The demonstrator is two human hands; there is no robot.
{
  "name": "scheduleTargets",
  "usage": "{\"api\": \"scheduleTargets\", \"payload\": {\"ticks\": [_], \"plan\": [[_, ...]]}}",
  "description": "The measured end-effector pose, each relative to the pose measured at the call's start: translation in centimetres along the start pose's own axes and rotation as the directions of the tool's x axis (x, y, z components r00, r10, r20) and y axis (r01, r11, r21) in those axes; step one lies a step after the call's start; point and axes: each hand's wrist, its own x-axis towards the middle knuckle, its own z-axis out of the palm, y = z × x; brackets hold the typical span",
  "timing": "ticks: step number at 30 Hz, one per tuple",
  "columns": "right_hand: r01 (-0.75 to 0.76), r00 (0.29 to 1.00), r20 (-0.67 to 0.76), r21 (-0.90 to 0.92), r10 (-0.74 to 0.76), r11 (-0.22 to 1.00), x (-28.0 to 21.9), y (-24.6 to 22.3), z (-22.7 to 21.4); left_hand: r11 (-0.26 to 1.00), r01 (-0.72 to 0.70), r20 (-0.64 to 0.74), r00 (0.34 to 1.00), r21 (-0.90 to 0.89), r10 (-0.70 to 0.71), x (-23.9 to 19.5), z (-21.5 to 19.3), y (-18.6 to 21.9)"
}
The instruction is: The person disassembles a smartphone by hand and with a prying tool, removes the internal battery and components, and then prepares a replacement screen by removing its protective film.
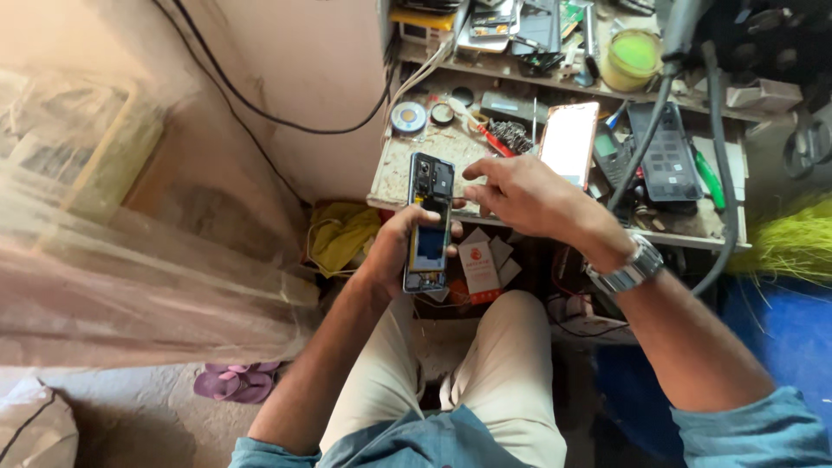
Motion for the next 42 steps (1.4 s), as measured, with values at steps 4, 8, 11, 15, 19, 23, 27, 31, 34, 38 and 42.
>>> {"api": "scheduleTargets", "payload": {"ticks": [4, 8, 11, 15, 19, 23, 27, 31, 34, 38, 42], "plan": [[0.231, 0.963, -0.132, -0.037, -0.234, 0.972, 1.6, 0.4, -0.7, 0.995, 0.001, 0.03, 1.0, -0.095, 0.002, 2.2, -0.6, 0.8], [0.194, 0.974, -0.119, -0.012, -0.194, 0.981, 3.2, 0.5, -1.2, 0.984, 0.011, 0.125, 0.992, -0.178, 0.011, 2.9, -1.2, 1.4], [0.074, 0.997, -0.033, 0.061, -0.072, 0.995, 3.8, 0.7, -1.2, 0.977, 0.035, 0.12, 0.993, -0.212, -0.01, 3.2, -1.4, 1.6], [0.256, 0.953, -0.157, -0.032, -0.258, 0.966, 4.1, 1.2, -1.1, 0.972, 0.034, 0.159, 0.987, -0.231, 0.003, 3.5, -1.7, 1.9], [0.13, 0.988, -0.087, -0.01, -0.13, 0.991, 4.7, 1.3, -0.9, 0.982, -0.002, 0.083, 0.996, -0.188, 0.018, 3.7, -1.8, 1.8], [0.155, 0.979, -0.132, -0.015, -0.155, 0.988, 4.8, 1.0, -1.0, 0.977, 0.011, 0.123, 0.992, -0.215, 0.016, 4.0, -2.1, 1.8], [0.18, 0.971, -0.155, -0.029, -0.183, 0.983, 4.2, 0.7, -1.6, 0.972, 0.006, 0.215, 0.976, -0.234, 0.045, 3.5, -1.7, 2.1], [0.166, 0.974, -0.167, 0.071, -0.152, 0.984, 3.9, 1.2, -2.2, 0.986, -0.087, 0.117, 0.988, -0.139, 0.103, 2.6, -0.8, 2.6], [0.097, 0.986, -0.145, 0.096, -0.082, 0.991, 4.0, 1.5, -2.1, 0.966, -0.196, 0.055, 0.977, -0.169, 0.207, 2.1, -0.7, 2.4], [0.059, 0.989, -0.135, -0.004, -0.059, 0.998, 4.7, 2.4, -1.3, 0.925, -0.176, 0.292, 0.914, -0.338, 0.28, 0.8, -2.1, 1.5], [0.146, 0.964, -0.203, -0.142, -0.173, 0.979, 6.4, 4.0, 0.9, 0.904, -0.199, 0.23, 0.926, -0.379, 0.301, -1.6, -2.6, 1.0]]}}
